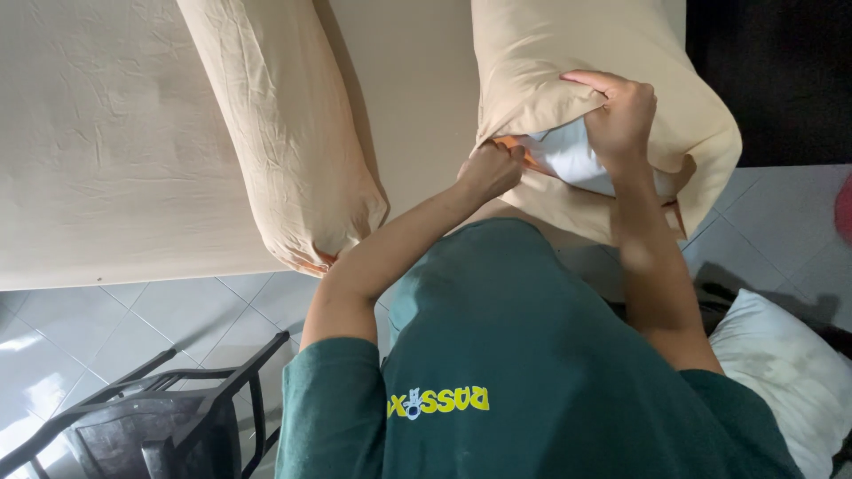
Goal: The person holds a beige pillowcase and turns it inside out to align the corners. They then pick up a white pillow and insert it into the pillowcase, pulling the fabric over the pillow and smoothing it out to complete the task.
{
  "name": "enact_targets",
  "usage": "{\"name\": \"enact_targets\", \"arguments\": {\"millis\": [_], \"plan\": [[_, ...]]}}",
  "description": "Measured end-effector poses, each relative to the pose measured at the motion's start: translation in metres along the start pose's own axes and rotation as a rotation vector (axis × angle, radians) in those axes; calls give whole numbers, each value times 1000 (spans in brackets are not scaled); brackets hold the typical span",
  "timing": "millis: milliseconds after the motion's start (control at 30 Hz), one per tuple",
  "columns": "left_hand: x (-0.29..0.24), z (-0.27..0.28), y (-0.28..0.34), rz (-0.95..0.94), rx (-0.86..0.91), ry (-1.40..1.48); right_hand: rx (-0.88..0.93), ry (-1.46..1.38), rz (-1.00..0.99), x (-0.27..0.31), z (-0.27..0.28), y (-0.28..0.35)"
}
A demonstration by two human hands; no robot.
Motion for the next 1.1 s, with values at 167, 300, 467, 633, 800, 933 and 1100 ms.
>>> {"name": "enact_targets", "arguments": {"millis": [167, 300, 467, 633, 800, 933, 1100], "plan": [[5, -43, -2, -28, 202, -268, -38, 9, 14, 4, -6, 1], [8, -18, -3, 39, 291, -216, -63, -22, 57, 3, -12, 1], [19, 79, -7, 164, 37, 315, -147, -2, 77, -4, -4, -1], [10, 111, -15, 102, -166, 483, -150, 137, 27, -15, 7, 3], [15, 150, -26, 135, -370, 576, 80, -39, 195, 17, 28, 15], [18, 159, -44, 60, -489, 428, -103, 290, 232, 26, 15, 48], [16, 145, -48, -80, -451, 305, -112, 472, 218, 20, 2, 53]]}}
Point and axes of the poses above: each hand's wrist, its own y-axis away from the middle knuckle, its own z-axis out of the back of the hand, x = y × z, the point moved 7 cm from there along -y, towards the middle knuckle, and after that the axes turned 5 degrees about z, right-handed, at the moved point
